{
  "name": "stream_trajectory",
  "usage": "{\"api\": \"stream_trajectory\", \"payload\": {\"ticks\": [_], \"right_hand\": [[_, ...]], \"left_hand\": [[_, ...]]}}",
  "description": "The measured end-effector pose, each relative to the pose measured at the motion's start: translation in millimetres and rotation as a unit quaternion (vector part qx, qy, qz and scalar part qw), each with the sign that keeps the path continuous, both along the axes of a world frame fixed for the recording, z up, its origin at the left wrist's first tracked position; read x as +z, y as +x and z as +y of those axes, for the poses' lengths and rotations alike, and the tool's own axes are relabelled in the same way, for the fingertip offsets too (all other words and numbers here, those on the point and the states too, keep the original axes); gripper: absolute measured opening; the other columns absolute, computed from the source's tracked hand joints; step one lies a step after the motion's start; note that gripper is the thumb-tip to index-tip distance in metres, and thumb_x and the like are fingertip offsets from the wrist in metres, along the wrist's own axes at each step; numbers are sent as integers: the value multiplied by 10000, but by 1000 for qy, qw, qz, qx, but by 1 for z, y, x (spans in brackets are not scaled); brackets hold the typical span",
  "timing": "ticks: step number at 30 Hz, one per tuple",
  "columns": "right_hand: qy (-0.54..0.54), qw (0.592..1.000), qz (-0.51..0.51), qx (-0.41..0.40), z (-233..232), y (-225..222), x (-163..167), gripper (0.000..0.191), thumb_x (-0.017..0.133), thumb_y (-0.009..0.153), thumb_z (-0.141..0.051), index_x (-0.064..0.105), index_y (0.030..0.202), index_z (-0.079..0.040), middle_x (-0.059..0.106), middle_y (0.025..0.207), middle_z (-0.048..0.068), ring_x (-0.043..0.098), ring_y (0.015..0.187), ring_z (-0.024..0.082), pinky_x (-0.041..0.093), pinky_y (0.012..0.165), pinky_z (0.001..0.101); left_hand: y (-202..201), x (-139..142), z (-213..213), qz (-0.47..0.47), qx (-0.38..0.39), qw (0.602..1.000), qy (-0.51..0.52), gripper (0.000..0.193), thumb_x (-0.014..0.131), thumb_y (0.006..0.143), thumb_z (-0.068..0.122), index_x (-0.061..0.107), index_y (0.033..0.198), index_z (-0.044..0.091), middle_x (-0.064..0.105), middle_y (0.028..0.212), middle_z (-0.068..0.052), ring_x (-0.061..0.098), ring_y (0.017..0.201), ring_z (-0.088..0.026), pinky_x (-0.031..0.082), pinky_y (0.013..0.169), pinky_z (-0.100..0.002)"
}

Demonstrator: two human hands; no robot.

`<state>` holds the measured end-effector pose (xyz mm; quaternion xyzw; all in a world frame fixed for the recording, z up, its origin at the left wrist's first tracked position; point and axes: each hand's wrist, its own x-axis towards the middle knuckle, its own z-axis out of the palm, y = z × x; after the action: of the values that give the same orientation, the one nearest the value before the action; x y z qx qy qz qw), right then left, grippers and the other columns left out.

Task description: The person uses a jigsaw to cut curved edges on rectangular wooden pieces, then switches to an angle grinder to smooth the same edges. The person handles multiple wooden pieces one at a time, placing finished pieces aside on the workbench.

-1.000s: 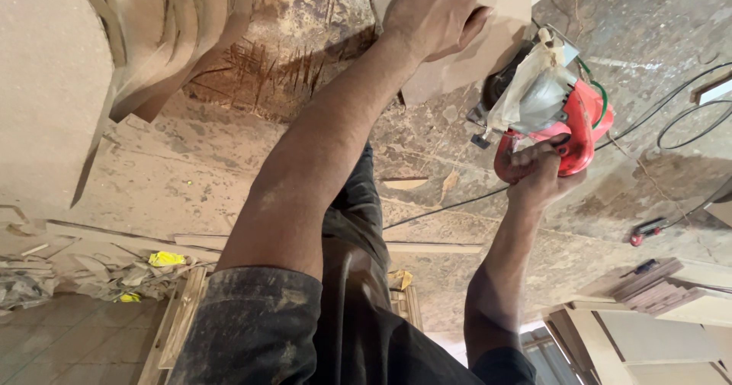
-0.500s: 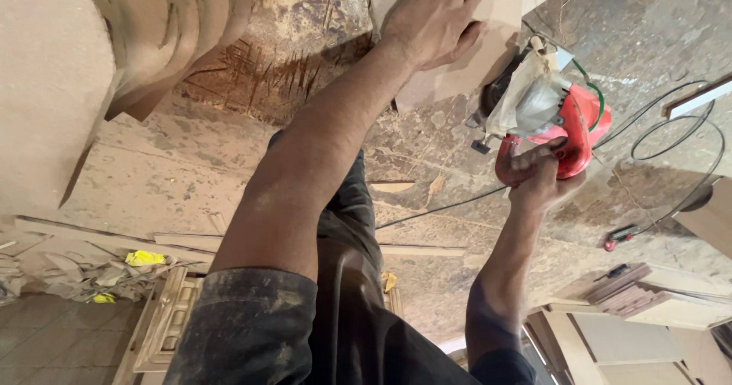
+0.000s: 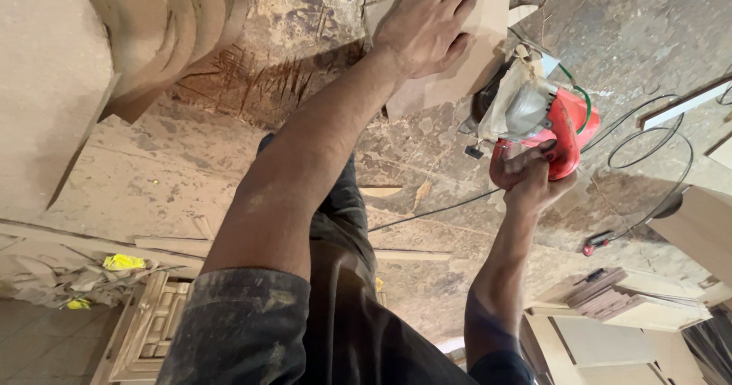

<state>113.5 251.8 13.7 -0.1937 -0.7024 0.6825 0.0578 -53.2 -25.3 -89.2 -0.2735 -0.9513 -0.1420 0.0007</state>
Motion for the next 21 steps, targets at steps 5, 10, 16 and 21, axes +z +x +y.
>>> {"api": "stream_trajectory", "payload": {"ticks": [5, 10, 16, 21], "right_hand": [[-19, 1000, -11, 13, 9, -5, -2, 167, 493, 971, 64, 576, 1115, 50, 502, 710, 46, 473, 546, 141, 419, 518, 295], [-30, 999, -24, 10, 14, -8, -1, 184, 493, 967, 48, 566, 1135, 40, 520, 711, 50, 489, 541, 139, 434, 509, 293], [-32, 998, -37, -32, 9, -15, -9, 140, 501, 962, 52, 530, 1096, 21, 546, 738, 68, 524, 573, 168, 494, 556, 321], [-16, 1000, -6, -16, 3, -31, -20, 149, 502, 956, 60, 542, 1097, 39, 545, 748, 66, 520, 586, 173, 489, 549, 321]], "left_hand": [[-5, 12, -7, 23, 4, 999, -24, 729, 468, 1048, 535, 503, 1519, -21, 461, 1466, -211, 406, 1341, -369, 276, 1166, -548], [-6, 15, -6, 15, -5, 999, -49, 745, 473, 1032, 545, 506, 1504, -32, 483, 1424, -223, 431, 1297, -360, 319, 1127, -523], [-4, 9, -6, 19, 5, 999, -41, 760, 466, 1046, 572, 497, 1498, -38, 502, 1421, -219, 463, 1227, -336, 393, 1002, -482], [2, 3, -7, 18, -15, 999, -48, 741, 430, 1031, 576, 490, 1499, 4, 506, 1438, -179, 479, 1208, -297, 418, 983, -458]]}}
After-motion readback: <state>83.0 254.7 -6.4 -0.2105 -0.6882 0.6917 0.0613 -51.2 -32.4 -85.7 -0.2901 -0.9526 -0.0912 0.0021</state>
